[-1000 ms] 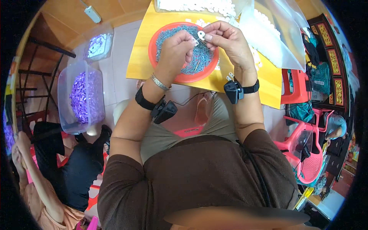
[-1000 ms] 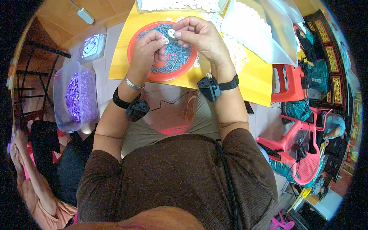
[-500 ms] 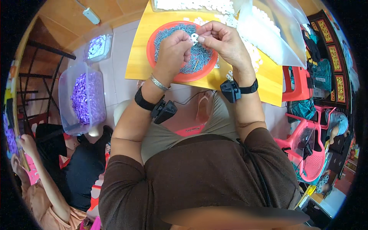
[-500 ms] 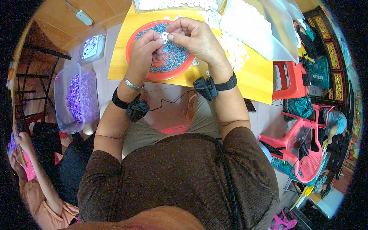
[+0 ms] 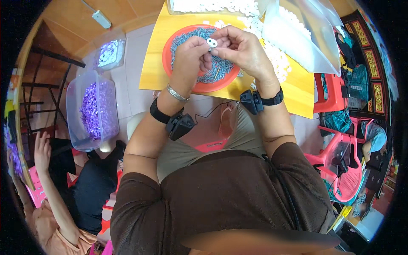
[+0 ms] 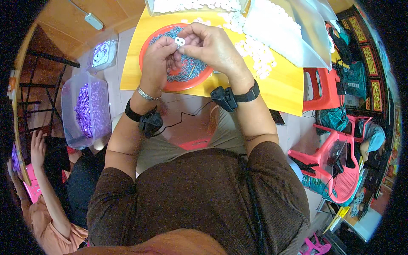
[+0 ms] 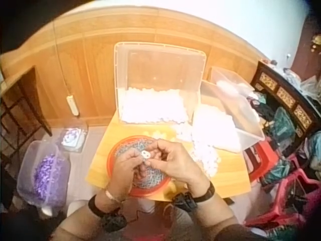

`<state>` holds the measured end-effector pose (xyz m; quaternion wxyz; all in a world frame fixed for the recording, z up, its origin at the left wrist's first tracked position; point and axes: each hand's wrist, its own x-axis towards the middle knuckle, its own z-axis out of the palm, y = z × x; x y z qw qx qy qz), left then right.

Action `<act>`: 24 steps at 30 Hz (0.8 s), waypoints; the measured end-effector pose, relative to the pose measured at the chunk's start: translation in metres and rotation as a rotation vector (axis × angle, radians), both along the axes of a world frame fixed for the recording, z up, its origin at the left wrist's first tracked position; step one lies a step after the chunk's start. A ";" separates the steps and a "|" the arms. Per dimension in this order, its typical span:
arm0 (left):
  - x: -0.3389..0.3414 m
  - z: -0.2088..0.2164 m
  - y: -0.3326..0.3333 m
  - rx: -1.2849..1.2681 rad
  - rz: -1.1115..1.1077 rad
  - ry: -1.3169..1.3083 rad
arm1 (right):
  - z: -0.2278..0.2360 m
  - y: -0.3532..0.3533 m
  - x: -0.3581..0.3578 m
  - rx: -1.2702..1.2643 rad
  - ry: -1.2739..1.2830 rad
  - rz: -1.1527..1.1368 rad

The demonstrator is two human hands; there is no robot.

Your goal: Assembling small white plastic components by manually inserting small metal pins into them.

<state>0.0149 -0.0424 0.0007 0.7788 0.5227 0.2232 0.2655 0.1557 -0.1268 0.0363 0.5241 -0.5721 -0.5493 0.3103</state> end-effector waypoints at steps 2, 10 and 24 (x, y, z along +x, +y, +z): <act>0.004 0.004 -0.005 -0.080 0.112 -0.033 | -0.002 0.001 -0.005 0.004 -0.096 -0.049; 0.001 0.004 -0.002 -0.095 0.087 -0.044 | 0.004 0.001 -0.013 0.064 -0.374 -0.169; 0.000 -0.001 0.000 0.060 0.053 -0.011 | 0.002 0.003 -0.022 0.161 -0.689 -0.206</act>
